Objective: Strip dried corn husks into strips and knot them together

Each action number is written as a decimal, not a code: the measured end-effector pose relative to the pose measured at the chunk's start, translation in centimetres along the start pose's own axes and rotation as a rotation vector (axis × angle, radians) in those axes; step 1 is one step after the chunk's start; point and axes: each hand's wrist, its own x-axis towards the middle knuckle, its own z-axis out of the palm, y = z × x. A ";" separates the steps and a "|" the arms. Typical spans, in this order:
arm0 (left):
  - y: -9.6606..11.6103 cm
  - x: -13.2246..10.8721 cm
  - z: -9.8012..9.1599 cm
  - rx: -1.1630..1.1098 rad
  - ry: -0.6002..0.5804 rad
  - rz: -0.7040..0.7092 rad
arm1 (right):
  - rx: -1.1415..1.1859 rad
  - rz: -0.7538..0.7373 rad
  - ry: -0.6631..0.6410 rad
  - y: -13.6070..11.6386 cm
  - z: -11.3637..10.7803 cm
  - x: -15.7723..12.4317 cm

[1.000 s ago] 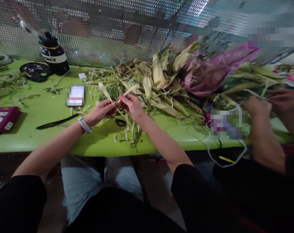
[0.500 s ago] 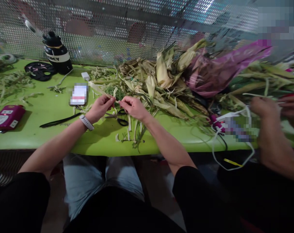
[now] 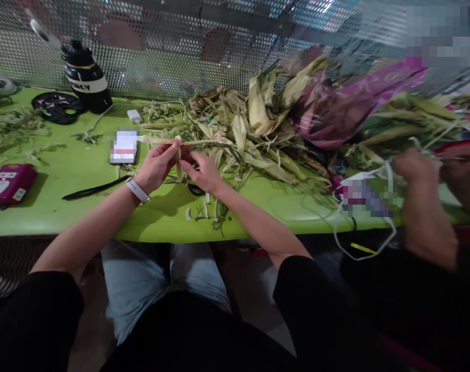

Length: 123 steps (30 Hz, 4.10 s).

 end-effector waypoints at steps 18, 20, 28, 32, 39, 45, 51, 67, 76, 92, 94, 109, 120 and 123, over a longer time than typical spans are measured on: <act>0.6 0.2 -0.3 0.007 0.019 -0.048 | 0.590 0.271 -0.187 0.1 -0.4 0.5; 0.6 0.1 -0.4 0.016 0.012 -0.061 | 0.580 0.317 -0.116 0.3 -0.4 0.7; 0.5 -0.4 -0.4 0.095 -0.039 -0.105 | 0.420 0.204 0.040 -0.5 -0.4 0.4; 0.1 -0.4 -0.2 0.173 -0.019 -0.010 | 0.176 0.032 0.043 -0.2 -0.3 0.0; -0.6 -0.4 0.0 0.174 -0.025 -0.005 | -0.272 -0.362 -0.020 0.9 -0.3 0.2; 0.6 0.2 -1.1 0.182 -0.082 -0.008 | 0.190 -0.001 -0.074 0.8 -0.7 0.1; 0.4 -0.3 -1.0 0.343 -0.249 -0.042 | 0.660 0.426 -0.138 1.1 -1.1 1.1; 0.4 -0.5 -0.5 0.445 -0.342 -0.113 | 0.483 0.379 0.111 0.6 -1.3 0.5; 0.9 -0.1 -0.9 0.468 -0.336 -0.035 | 0.372 0.186 0.149 0.5 -2.3 0.5; 0.1 0.0 -1.4 0.257 -0.303 -0.203 | 0.803 0.231 0.045 1.2 -0.8 0.7; 0.1 0.1 -1.4 0.246 -0.298 -0.223 | 0.792 0.223 0.064 1.3 -0.7 0.6; 0.4 0.4 -1.6 0.180 -0.275 -0.170 | 0.402 0.022 -0.002 1.4 -3.0 0.7; 0.4 0.2 -1.4 0.306 -0.278 -0.164 | 0.066 -0.155 0.060 1.8 -2.9 0.4; 0.5 0.1 -1.2 0.321 -0.260 -0.145 | 0.046 -0.169 0.074 1.7 -2.7 0.2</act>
